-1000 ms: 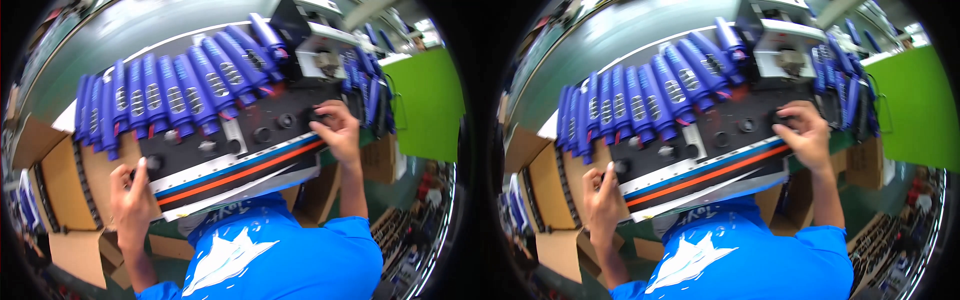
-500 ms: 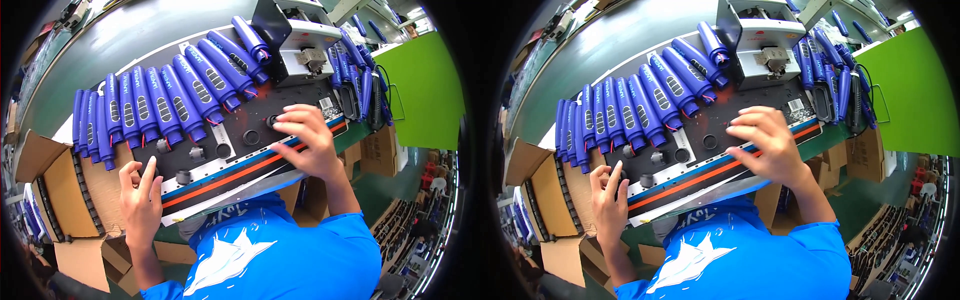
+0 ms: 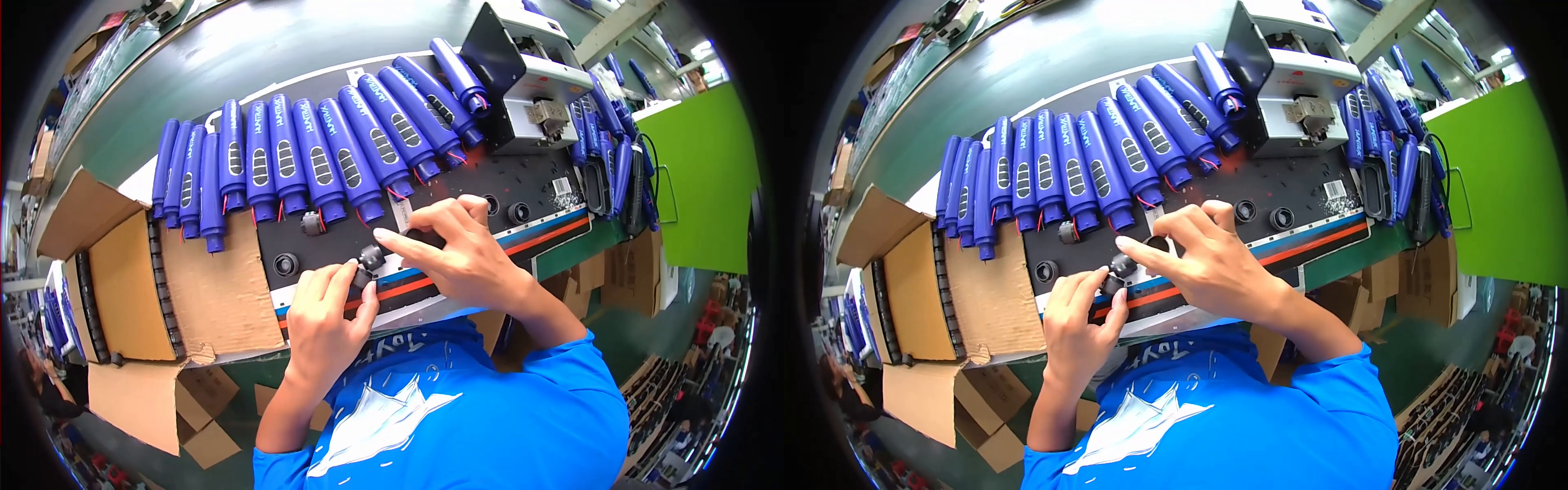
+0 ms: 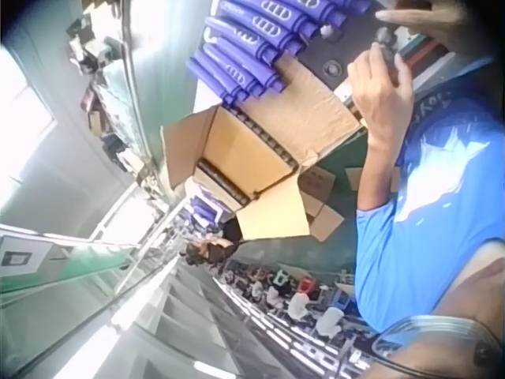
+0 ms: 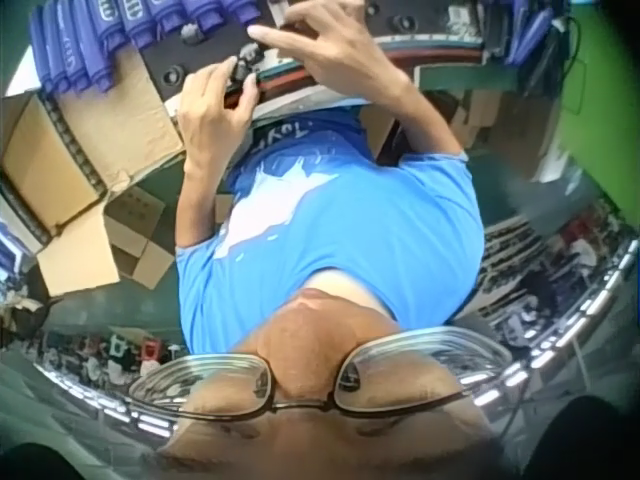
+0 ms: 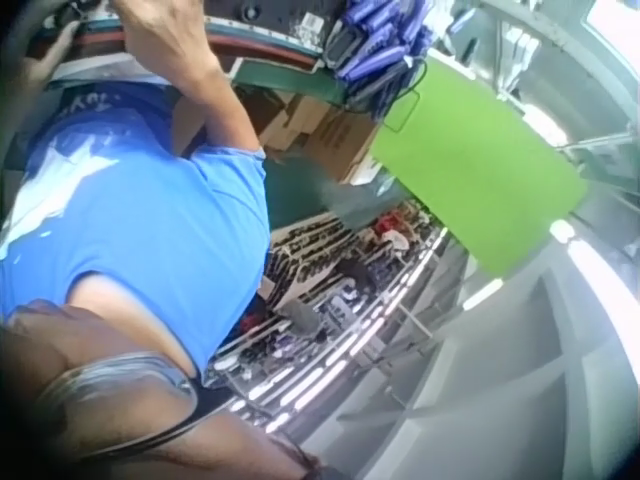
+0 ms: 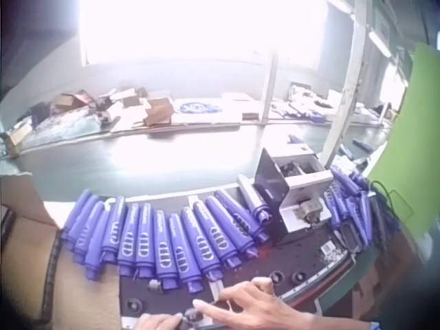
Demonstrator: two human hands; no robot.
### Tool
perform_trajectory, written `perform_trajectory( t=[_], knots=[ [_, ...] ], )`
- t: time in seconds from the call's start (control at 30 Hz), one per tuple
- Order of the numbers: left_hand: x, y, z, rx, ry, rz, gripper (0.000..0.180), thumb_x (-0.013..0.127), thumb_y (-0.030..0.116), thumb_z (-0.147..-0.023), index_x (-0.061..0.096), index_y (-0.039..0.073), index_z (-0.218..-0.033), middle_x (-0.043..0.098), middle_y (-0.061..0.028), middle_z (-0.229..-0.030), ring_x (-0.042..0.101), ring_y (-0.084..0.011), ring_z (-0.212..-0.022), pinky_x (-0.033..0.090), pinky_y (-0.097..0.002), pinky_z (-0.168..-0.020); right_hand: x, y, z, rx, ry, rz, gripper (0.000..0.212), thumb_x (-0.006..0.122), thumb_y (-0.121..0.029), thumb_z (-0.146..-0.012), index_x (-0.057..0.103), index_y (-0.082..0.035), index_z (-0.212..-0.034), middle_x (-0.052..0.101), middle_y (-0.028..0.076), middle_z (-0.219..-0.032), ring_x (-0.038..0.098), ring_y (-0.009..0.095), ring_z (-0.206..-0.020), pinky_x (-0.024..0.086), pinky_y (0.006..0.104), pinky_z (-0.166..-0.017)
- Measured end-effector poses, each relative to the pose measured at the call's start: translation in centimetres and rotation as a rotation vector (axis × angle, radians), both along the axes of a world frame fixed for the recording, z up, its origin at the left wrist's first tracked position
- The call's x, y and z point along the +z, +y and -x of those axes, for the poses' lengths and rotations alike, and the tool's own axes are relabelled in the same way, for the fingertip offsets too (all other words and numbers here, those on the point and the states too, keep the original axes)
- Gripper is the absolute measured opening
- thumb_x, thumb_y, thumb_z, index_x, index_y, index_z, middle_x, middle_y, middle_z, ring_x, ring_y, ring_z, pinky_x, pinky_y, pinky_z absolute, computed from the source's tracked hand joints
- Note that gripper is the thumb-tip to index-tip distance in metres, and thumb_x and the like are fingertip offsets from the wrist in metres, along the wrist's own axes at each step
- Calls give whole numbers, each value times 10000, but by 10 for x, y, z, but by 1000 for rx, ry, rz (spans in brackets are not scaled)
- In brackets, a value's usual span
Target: The person assembles blue plastic cylindrical components by hand, securing them with screws using an electric screwdriver at a production workstation.
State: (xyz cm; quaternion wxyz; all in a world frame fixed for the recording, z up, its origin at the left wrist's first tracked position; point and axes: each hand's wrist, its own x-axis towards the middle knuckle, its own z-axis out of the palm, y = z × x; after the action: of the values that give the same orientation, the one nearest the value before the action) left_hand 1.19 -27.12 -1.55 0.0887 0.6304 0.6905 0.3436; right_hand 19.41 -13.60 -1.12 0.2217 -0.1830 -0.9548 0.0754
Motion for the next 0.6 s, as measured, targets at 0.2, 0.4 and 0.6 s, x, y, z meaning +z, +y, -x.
perform_trajectory(
  t=[0.2, 0.4, 0.6],
  knots=[
    [-2, -4, 4, 24, -32, 83, 367, 723, 26, -775, 689, -16, -1138, 524, -118, -959, 579, -234, -735, 511, -353, -609, -8, -9, -4, 43, 278, 155, 393, 839, -142, -719, 635, -106, -1053, 652, 22, -968, 631, 195, -855, 405, 362, -814],
    [5, -4, 12, 27, 123, 5, 336, 700, -38, -775, 674, -77, -1108, 588, -158, -1039, 602, -311, -875, 513, -405, -769, -24, -20, -12, 9, 291, 220, 378, 859, -135, -704, 610, -78, -983, 689, 60, -991, 660, 220, -870, 458, 359, -756],
    [21, 16, 12, -127, 412, 198, 397, 652, 4, -726, 675, -52, -1118, 585, -152, -1078, 560, -284, -880, 499, -360, -728, -18, -23, -17, -102, 214, 156, 447, 896, -142, -655, 649, -69, -1020, 702, 116, -1067, 659, 261, -900, 471, 379, -735]
  ],
)
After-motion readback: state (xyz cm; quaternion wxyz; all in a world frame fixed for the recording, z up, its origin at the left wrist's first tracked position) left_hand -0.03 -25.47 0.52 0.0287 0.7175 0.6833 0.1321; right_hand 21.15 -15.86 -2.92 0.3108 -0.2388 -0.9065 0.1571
